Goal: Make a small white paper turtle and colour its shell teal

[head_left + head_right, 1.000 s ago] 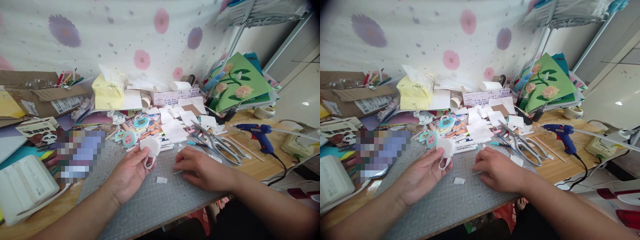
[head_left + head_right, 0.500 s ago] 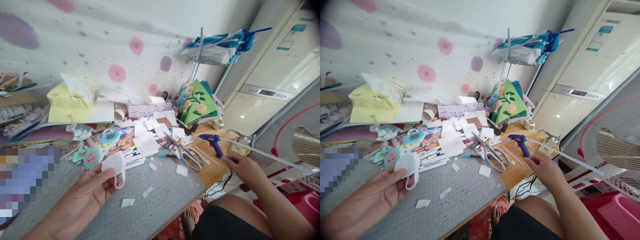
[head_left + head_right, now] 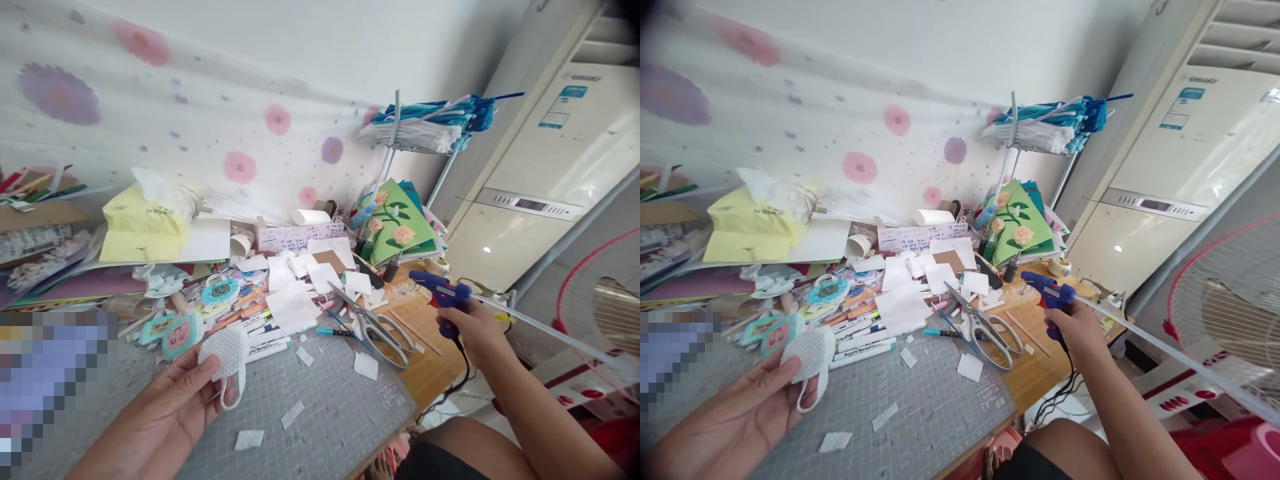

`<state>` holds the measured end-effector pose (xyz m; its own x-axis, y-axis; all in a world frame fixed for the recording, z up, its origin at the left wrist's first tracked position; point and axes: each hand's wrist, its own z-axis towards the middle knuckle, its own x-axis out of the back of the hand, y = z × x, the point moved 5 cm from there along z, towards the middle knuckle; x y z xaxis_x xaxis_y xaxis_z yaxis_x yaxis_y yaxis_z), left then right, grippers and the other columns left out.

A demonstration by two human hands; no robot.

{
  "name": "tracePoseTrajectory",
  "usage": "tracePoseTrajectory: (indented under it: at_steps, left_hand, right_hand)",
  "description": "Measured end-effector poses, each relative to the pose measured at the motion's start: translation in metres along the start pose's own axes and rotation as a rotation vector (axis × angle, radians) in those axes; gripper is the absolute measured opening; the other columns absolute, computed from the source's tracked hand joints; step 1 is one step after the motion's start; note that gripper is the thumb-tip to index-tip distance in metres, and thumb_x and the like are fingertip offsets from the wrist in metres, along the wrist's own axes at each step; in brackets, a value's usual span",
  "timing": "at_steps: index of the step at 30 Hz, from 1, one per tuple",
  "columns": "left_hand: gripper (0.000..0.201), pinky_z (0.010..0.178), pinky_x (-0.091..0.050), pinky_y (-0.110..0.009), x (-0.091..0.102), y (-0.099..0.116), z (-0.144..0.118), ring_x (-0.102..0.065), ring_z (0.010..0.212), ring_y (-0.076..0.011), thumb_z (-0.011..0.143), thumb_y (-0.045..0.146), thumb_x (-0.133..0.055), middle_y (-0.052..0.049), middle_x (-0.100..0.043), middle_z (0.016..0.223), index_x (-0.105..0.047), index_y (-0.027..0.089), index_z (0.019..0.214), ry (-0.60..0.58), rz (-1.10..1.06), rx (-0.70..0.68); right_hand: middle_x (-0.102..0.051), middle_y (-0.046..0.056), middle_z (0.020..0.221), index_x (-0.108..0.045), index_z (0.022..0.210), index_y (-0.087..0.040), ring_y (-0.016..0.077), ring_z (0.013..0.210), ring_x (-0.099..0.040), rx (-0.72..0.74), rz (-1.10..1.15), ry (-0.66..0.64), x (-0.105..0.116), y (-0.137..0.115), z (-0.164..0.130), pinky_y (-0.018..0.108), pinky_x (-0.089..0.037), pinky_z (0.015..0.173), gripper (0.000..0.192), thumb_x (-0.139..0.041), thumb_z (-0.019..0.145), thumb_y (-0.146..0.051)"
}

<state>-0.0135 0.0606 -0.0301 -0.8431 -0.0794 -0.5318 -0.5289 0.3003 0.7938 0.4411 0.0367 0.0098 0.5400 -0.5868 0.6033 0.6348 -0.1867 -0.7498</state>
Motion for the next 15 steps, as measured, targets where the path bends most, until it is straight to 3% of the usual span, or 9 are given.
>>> tracePoseTrajectory:
  at_steps: [3, 5, 8, 12, 15]
  left_hand:
    - [0.01, 0.057, -0.053, -0.024, -0.01, 0.001, -0.005, -0.054, 0.06, -0.01, 0.072, 0.01, -0.069, 0.002, -0.056, 0.072, -0.063, 0.017, 0.077, -0.085, -0.045, 0.018]
    - [0.008, 0.057, -0.051, -0.022, -0.016, 0.002, -0.008, -0.052, 0.057, -0.0083, 0.074, 0.013, -0.069, 0.002, -0.056, 0.069, -0.063, 0.017, 0.078, -0.133, -0.088, 0.043]
    - [0.008, 0.055, -0.049, -0.021, -0.019, 0.001, -0.011, -0.054, 0.057, -0.0085, 0.074, 0.017, -0.069, 0.0, -0.06, 0.073, -0.064, 0.015, 0.081, -0.178, -0.115, 0.079]
    - [0.004, 0.056, -0.047, -0.022, -0.017, -0.001, -0.01, -0.057, 0.057, -0.0096, 0.079, 0.018, -0.064, -0.001, -0.06, 0.067, -0.064, 0.015, 0.083, -0.219, -0.116, 0.093]
    - [0.006, 0.055, -0.046, -0.022, -0.017, -0.003, -0.009, -0.056, 0.056, -0.0099, 0.081, 0.019, -0.062, -0.001, -0.061, 0.067, -0.063, 0.014, 0.085, -0.246, -0.118, 0.103]
  right_hand:
    - [-0.071, 0.007, 0.079, -0.067, 0.087, -0.019, 0.0217, 0.068, -0.067, 0.024, 0.189, -0.186, -0.024, -0.035, -0.034, 0.031, -0.053, 0.058, 0.027, -0.06, 0.072, -0.039]
    - [-0.073, 0.008, 0.081, -0.069, 0.087, -0.021, 0.0246, 0.072, -0.068, -0.044, 0.376, -0.41, -0.05, -0.059, -0.059, 0.031, -0.054, 0.059, 0.029, -0.073, 0.063, -0.037]
    - [-0.074, 0.008, 0.087, -0.07, 0.088, -0.025, 0.0261, 0.075, -0.068, -0.086, 0.394, -0.654, -0.081, -0.096, -0.093, 0.031, -0.056, 0.057, 0.03, -0.076, 0.063, -0.039]
    - [-0.072, 0.005, 0.082, -0.067, 0.09, -0.026, 0.022, 0.073, -0.067, 0.201, 0.421, -0.83, -0.098, -0.147, -0.122, 0.031, -0.056, 0.061, 0.02, -0.065, 0.074, -0.04]
    - [-0.069, 0.004, 0.079, -0.067, 0.084, -0.026, 0.0223, 0.072, -0.067, 0.31, 0.405, -0.894, -0.102, -0.164, -0.129, 0.034, -0.056, 0.063, 0.019, -0.063, 0.074, -0.042]
